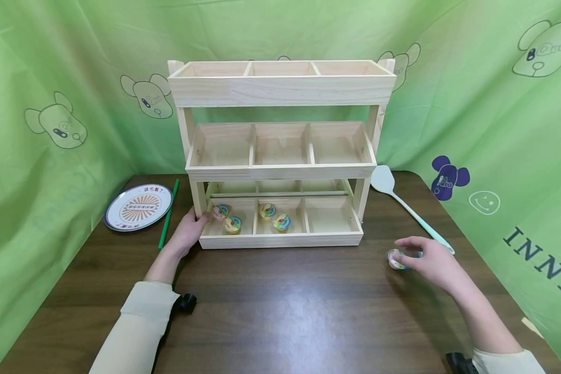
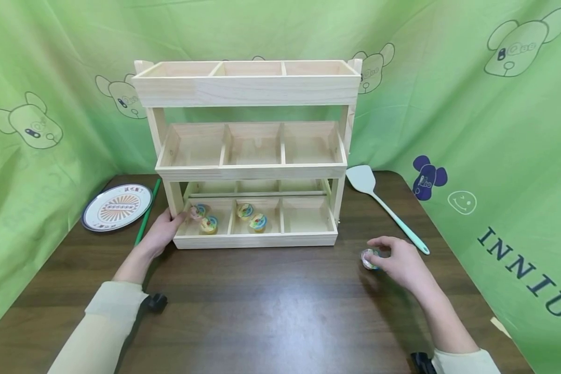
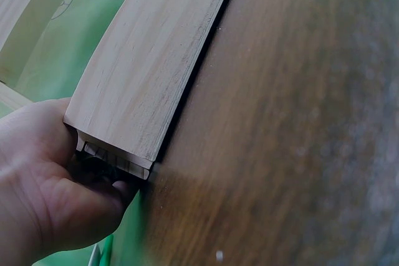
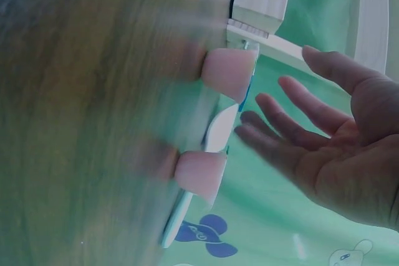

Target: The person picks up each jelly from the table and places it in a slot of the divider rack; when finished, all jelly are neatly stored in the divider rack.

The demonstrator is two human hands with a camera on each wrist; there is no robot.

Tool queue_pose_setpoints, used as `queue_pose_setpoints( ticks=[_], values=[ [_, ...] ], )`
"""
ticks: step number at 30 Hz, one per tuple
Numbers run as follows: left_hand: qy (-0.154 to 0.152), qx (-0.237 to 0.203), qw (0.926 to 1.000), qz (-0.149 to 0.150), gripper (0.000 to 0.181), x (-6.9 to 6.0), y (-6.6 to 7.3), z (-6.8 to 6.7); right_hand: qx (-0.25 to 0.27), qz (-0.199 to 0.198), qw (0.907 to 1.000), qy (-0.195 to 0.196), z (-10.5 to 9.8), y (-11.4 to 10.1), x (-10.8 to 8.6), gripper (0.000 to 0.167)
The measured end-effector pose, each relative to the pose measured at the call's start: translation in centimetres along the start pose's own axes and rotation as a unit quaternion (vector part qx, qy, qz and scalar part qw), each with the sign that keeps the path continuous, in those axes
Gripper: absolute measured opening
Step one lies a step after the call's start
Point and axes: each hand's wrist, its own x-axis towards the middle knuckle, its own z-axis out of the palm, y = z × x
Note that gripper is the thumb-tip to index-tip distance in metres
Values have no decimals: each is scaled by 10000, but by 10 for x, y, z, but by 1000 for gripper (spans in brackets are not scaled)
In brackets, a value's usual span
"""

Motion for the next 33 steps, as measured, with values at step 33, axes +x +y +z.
queue_pose_setpoints(
  ticks=[33],
  values=[
    [-12,109,9999,-11,67,0,0,0,-33,24,9998,199,16,-5,15,50]
  ],
)
